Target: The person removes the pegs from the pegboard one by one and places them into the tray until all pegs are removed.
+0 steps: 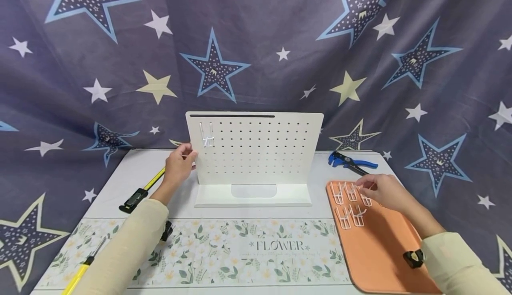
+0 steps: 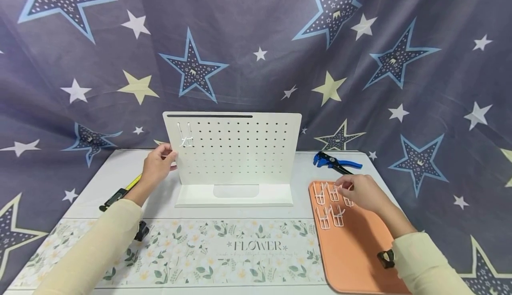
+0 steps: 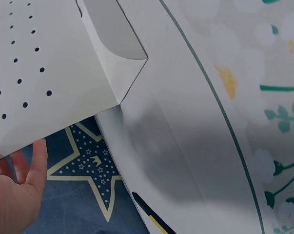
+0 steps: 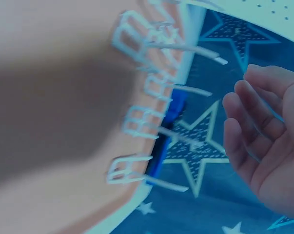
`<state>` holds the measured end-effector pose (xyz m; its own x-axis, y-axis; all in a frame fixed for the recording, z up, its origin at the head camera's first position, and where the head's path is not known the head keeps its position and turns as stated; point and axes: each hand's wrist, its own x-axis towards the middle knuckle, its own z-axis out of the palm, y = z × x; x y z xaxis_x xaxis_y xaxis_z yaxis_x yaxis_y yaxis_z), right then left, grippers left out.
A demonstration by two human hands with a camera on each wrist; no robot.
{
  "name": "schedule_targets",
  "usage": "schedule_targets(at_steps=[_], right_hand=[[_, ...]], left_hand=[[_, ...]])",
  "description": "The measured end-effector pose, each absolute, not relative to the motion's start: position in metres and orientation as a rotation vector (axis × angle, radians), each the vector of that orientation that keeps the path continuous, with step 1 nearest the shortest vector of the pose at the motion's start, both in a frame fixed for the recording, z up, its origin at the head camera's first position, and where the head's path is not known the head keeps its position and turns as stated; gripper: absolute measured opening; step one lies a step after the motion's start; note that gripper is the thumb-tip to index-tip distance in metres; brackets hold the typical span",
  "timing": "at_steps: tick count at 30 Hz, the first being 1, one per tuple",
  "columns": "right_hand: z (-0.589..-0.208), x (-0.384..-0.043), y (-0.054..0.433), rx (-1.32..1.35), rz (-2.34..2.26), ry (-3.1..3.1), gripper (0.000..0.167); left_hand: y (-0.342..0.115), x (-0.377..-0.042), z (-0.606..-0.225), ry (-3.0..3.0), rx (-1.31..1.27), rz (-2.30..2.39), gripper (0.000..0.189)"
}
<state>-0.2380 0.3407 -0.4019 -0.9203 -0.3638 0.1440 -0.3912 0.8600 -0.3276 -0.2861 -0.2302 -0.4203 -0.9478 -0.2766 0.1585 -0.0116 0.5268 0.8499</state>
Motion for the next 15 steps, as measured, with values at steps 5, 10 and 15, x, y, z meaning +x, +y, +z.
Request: schedule_targets(at_steps=[5,10,15], right_hand=[[-0.387,-0.240,0.321,0.630,0.534,-2.919,0.012],[-0.377,-0.245,0.293,0.713,0.497,-2.895,0.015],[-0.368,-0.252,0.264,0.770,0.466,-2.894,0.017]], left_hand=[[-0.230,-0.287,-0.421,-2.502,0.248,-1.381,0.022],[-0.230,-0.287,-0.420,-2.500,0.244,-1.379,0.022],[-0.230,-0.286,-0.421,-2.503,0.243,-1.373,0.022]])
